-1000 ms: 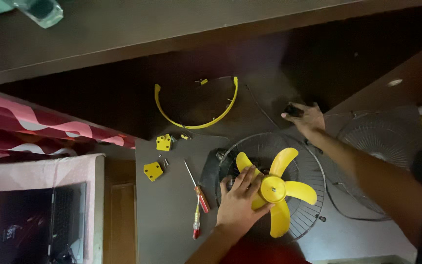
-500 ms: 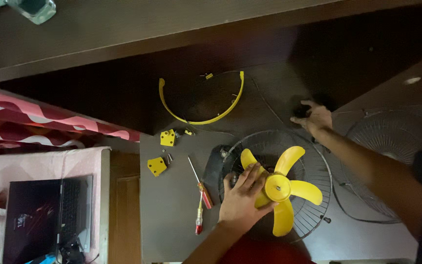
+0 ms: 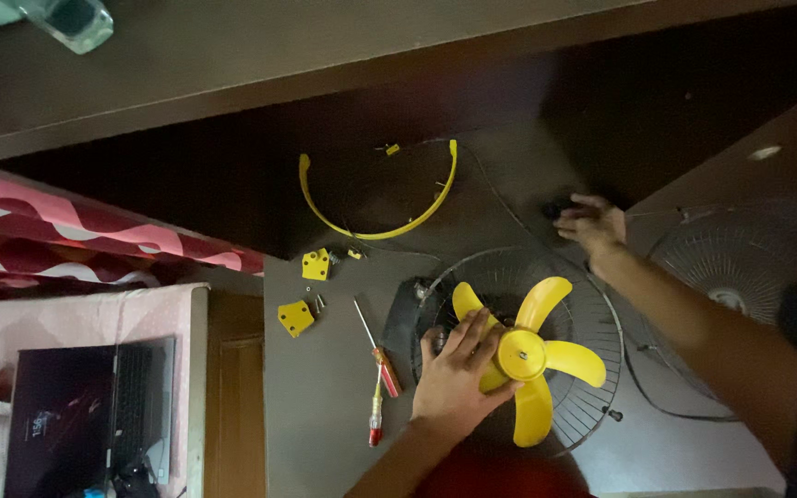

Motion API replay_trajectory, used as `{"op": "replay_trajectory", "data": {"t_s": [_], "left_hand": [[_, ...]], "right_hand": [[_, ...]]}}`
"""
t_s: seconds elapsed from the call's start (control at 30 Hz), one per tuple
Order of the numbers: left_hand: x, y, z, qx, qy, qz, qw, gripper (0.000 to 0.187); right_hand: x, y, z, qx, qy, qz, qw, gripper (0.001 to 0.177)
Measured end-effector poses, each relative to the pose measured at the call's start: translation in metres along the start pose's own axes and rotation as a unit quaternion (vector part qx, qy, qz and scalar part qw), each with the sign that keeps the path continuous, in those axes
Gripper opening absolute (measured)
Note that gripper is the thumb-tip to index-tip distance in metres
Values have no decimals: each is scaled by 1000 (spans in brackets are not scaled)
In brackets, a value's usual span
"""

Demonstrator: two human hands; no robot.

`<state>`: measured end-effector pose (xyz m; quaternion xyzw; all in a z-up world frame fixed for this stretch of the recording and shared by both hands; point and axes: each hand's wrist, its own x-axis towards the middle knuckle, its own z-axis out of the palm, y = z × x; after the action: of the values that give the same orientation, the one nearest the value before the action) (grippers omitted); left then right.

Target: The person assembles an electric fan by placing a yellow fan blade onto the motor shaft and securing it with a nut. They then attach the front wire cage to the fan assembly and tighten it using a screwdriver.

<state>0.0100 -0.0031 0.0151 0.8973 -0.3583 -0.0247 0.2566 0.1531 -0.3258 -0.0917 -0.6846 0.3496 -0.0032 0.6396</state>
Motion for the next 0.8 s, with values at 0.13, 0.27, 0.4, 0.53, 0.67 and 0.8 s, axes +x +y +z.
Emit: {"op": "replay_trajectory", "data": {"t_s": [0.13, 0.27, 0.4, 0.53, 0.67, 0.8], "left_hand": [[-2, 3, -3, -20, 11, -13, 1000, 75], [-1, 5, -4, -23, -2, -25, 999, 76], [-1, 4, -2, -23, -5, -20, 1000, 77], [-2, 6, 1, -20, 13, -22, 999, 76], [-2, 9, -2, -45, 16, -22, 999, 75], [0, 12, -10, -62, -16, -36, 997, 77]], "right_hand": [[-40, -25, -8, 4, 31, -2, 1000, 29], [-102, -31, -33, 42, 23, -98, 994, 25], [-172, -11, -49, 61, 59, -141, 986, 24], [-232, 9, -52, -40, 108, -46, 992, 30], [-263, 10, -43, -43, 43, 58, 996, 40], [-267, 3, -39, -218, 28, -58, 974, 50]]}}
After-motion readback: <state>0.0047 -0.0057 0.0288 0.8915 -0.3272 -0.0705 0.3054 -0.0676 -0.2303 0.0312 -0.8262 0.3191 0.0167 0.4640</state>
